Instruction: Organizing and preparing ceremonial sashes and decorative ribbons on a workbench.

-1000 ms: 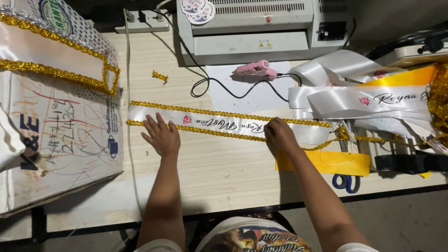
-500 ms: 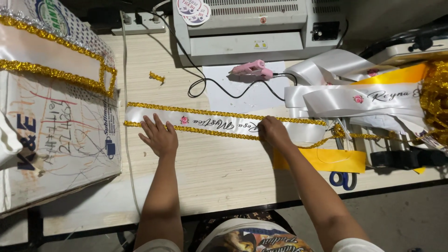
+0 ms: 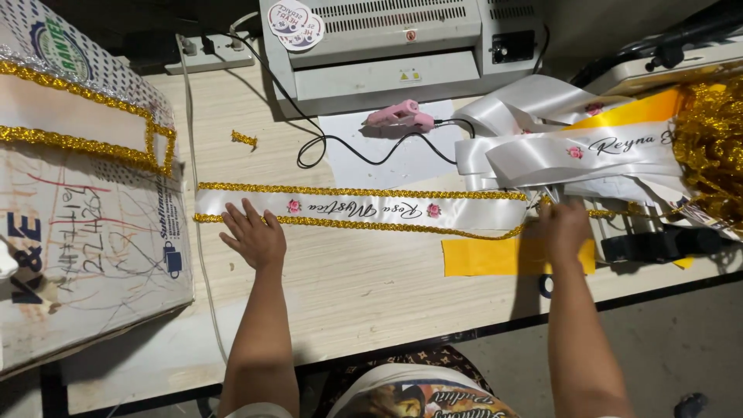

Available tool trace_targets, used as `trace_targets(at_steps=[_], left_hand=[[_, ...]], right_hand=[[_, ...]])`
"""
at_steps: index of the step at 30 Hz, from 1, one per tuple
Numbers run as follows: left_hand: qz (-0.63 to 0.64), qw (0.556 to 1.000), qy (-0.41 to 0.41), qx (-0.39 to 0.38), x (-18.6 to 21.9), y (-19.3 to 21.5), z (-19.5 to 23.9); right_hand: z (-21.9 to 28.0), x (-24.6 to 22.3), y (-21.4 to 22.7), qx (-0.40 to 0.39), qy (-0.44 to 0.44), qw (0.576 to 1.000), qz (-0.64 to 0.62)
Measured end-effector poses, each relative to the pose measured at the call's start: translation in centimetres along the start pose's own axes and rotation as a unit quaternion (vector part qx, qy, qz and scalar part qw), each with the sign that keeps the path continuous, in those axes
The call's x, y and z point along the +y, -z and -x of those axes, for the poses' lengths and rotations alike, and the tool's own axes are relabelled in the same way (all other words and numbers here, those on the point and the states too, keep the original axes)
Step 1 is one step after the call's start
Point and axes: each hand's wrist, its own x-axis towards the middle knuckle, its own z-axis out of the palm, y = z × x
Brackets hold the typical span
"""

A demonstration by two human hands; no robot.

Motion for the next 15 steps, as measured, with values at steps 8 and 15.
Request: trace_targets(at_steps=[8,15], left_hand=[[-0.013,1.0,0.026,0.01,-0.5,-0.7,-0.5],[-0.023,0.999,0.024,-0.002,-0.6,-0.7,-0.7]], right_hand=[[2.2,-18.1,2.5,-0.204,0.271,0.92,-0.196],[-1.3,-16.0,-3.5,-0.345,0.205,0.907,-0.127]])
